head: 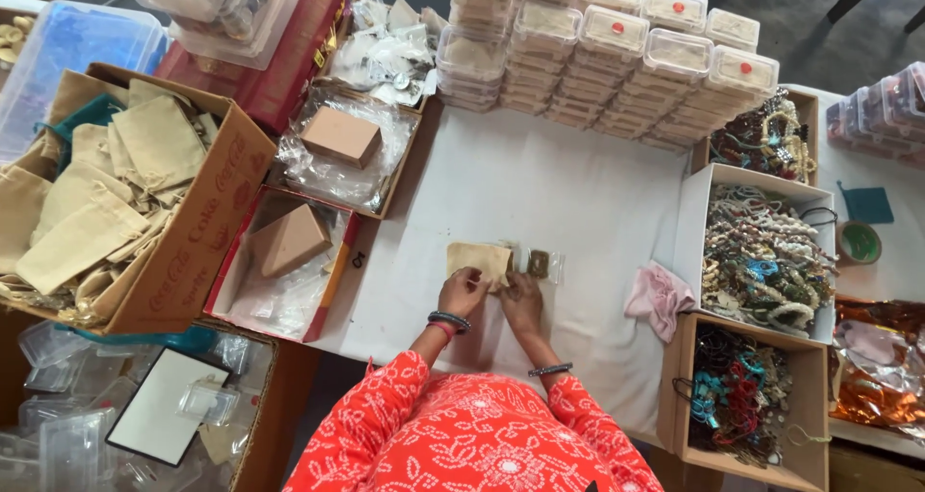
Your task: The person wipes a small plastic container with a pink cloth, then places a small pouch inside and closes it. They stack the container with others and proceed to wipe a gold-colored necklace and a red string with the cloth on the table.
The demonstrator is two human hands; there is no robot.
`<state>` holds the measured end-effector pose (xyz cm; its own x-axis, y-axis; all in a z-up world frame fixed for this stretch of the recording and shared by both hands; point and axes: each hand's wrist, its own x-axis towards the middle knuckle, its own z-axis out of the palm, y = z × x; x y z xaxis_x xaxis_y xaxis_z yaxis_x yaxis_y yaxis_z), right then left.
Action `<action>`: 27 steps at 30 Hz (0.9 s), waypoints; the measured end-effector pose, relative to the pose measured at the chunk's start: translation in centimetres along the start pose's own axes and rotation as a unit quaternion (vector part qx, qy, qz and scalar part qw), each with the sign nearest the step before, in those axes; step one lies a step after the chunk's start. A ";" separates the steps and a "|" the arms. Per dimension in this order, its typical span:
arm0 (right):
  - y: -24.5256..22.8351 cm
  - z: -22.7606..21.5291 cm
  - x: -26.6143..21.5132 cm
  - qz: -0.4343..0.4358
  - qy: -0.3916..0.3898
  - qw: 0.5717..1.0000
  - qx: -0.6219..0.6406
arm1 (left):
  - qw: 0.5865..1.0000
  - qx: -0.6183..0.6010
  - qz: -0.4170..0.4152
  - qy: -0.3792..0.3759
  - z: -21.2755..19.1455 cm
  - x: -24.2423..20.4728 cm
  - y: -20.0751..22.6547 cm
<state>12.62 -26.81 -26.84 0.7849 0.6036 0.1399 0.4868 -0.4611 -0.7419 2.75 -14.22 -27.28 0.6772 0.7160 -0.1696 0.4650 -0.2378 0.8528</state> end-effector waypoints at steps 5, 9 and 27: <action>0.2 1.0 -3.3 0.016 0.000 0.994 0.107 | 0.996 0.081 -0.002 -0.045 1.3 0.6 2.1; 2.7 1.8 -4.2 -0.047 -0.002 0.997 0.061 | 0.991 0.126 0.036 -0.037 2.0 1.1 0.9; 2.9 -2.8 -0.8 0.063 0.012 0.991 0.120 | 0.995 0.065 0.077 0.003 -2.0 -0.3 2.4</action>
<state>14.44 -30.41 -27.28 0.8438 0.5344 0.0488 0.2807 -0.3621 -0.8889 2.47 -13.70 -24.17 0.7432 0.6680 -0.0378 0.4257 -0.4286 0.7969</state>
